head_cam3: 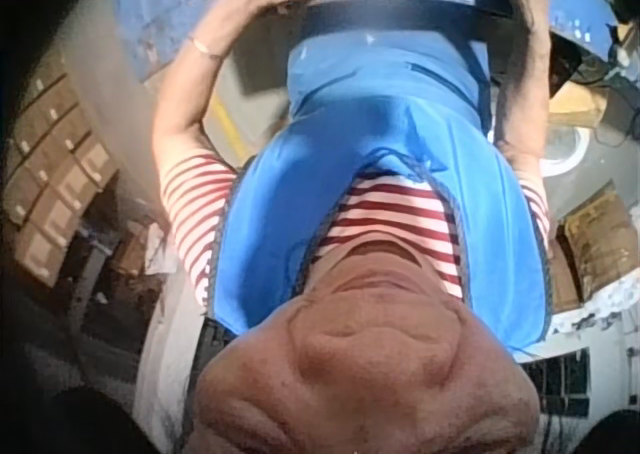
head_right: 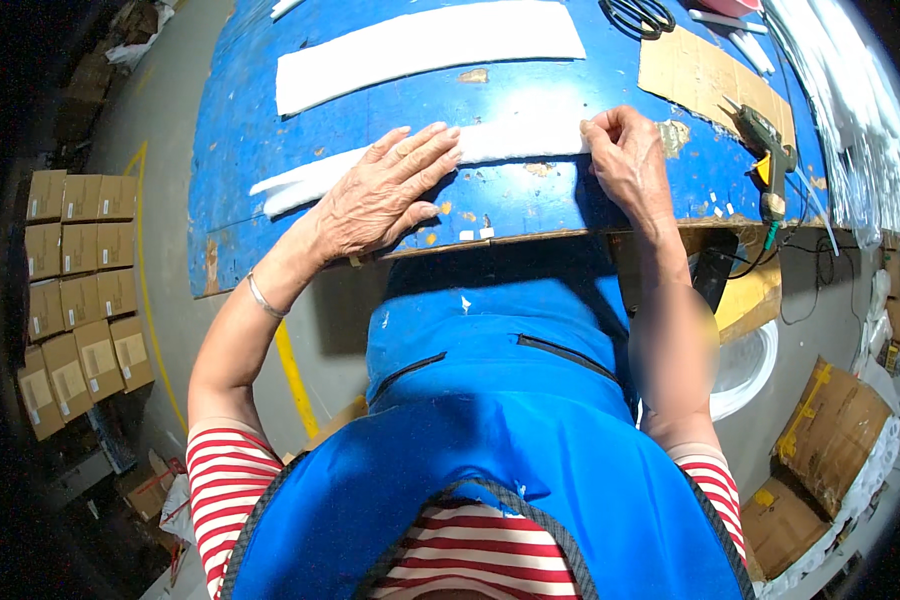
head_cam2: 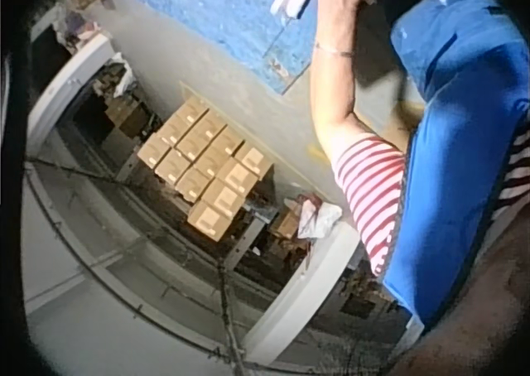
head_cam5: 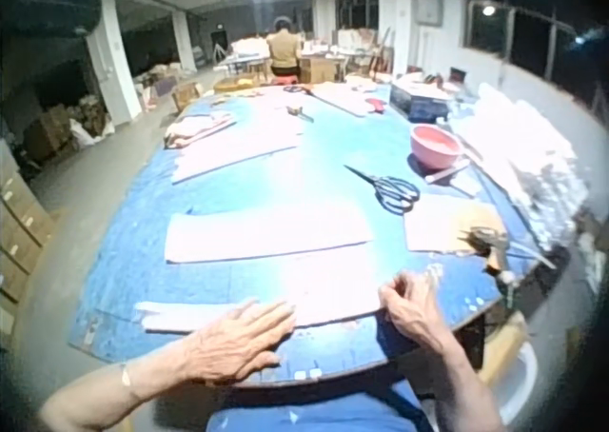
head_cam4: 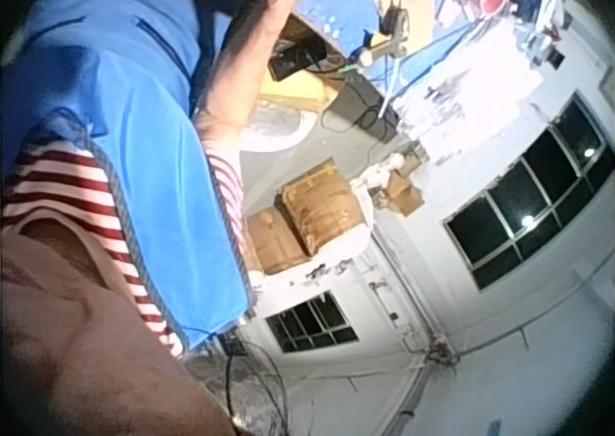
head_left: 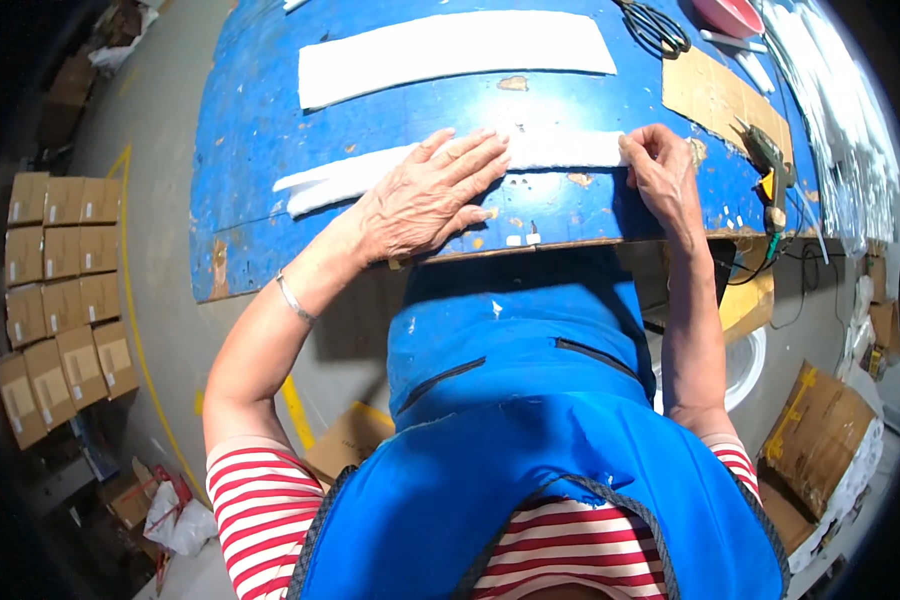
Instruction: Applying hot glue to white foam strips and wrapping them together on a workbench.
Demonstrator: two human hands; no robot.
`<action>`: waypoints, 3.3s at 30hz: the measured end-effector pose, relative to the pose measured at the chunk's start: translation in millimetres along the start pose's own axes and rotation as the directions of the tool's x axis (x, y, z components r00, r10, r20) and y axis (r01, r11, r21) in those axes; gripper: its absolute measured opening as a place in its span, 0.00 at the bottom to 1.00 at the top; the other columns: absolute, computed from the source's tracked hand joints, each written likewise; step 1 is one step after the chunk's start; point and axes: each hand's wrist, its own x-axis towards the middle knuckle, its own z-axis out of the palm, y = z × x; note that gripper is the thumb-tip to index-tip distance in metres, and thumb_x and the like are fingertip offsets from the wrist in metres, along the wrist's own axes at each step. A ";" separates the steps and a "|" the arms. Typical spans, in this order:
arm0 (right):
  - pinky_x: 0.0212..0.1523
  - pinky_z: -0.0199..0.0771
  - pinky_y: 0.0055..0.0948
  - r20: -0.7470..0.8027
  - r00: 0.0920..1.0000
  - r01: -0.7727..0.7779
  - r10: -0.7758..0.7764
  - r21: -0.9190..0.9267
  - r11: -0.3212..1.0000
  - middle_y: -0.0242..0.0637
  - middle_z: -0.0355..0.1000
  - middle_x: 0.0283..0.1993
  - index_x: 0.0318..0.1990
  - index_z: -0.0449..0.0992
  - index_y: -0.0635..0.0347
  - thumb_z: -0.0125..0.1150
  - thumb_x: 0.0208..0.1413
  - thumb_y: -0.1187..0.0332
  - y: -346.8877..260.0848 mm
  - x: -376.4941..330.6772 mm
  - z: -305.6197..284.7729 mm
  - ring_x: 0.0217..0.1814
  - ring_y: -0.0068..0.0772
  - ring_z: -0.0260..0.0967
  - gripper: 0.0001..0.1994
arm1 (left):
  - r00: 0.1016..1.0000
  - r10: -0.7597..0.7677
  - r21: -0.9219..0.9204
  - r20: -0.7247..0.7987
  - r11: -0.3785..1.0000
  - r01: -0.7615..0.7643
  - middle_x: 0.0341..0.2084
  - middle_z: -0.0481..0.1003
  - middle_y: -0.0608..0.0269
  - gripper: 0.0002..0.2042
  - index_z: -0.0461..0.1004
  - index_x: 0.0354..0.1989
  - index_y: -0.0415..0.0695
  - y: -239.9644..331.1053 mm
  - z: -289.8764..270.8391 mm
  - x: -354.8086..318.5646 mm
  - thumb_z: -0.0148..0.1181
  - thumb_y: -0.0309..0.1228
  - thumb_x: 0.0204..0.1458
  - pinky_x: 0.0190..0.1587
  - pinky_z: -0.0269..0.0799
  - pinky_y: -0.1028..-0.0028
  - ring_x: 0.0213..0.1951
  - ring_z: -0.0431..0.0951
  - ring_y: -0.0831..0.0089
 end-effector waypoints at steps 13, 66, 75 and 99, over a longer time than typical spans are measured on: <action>0.19 0.60 0.18 -0.032 0.999 0.019 -0.020 -0.046 0.999 0.30 0.65 0.19 0.28 0.70 0.67 0.56 0.52 0.64 5.2 2.5 1.5 0.18 0.17 0.61 0.12 | 0.970 -0.061 -0.212 -0.236 0.977 0.010 0.54 0.62 0.49 0.22 0.64 0.52 0.41 -5.6 -0.9 0.9 0.53 0.38 0.50 0.57 0.56 0.61 0.56 0.61 0.55; 0.27 0.66 0.26 -0.123 0.983 0.120 -0.135 -0.125 0.985 0.36 0.67 0.20 0.27 0.71 0.69 0.55 0.49 0.65 6.4 0.4 4.2 0.23 0.24 0.63 0.12 | 0.866 -0.266 -0.373 -0.423 0.922 0.101 0.27 0.70 0.58 0.10 0.72 0.30 0.44 -8.3 17.4 22.6 0.60 0.20 0.37 0.33 0.67 0.67 0.31 0.70 0.59; 0.25 0.66 0.24 -0.130 0.981 0.130 -0.141 -0.095 0.987 0.36 0.69 0.21 0.28 0.71 0.69 0.56 0.49 0.64 7.2 -0.4 4.0 0.23 0.23 0.64 0.13 | 0.856 -0.236 -0.352 -0.460 0.933 0.068 0.26 0.70 0.60 0.11 0.73 0.31 0.43 -10.7 21.8 19.4 0.61 0.18 0.37 0.32 0.67 0.72 0.30 0.70 0.65; 0.44 0.62 0.37 0.206 0.699 0.715 -0.685 -0.249 0.654 0.37 0.68 0.36 0.35 0.75 0.55 0.61 0.48 0.63 -16.9 2.6 28.5 0.42 0.37 0.63 0.09 | 0.837 -0.306 -0.438 -0.454 0.895 0.089 0.27 0.70 0.62 0.07 0.72 0.26 0.44 -11.2 23.1 18.5 0.59 0.21 0.36 0.35 0.64 0.69 0.32 0.69 0.63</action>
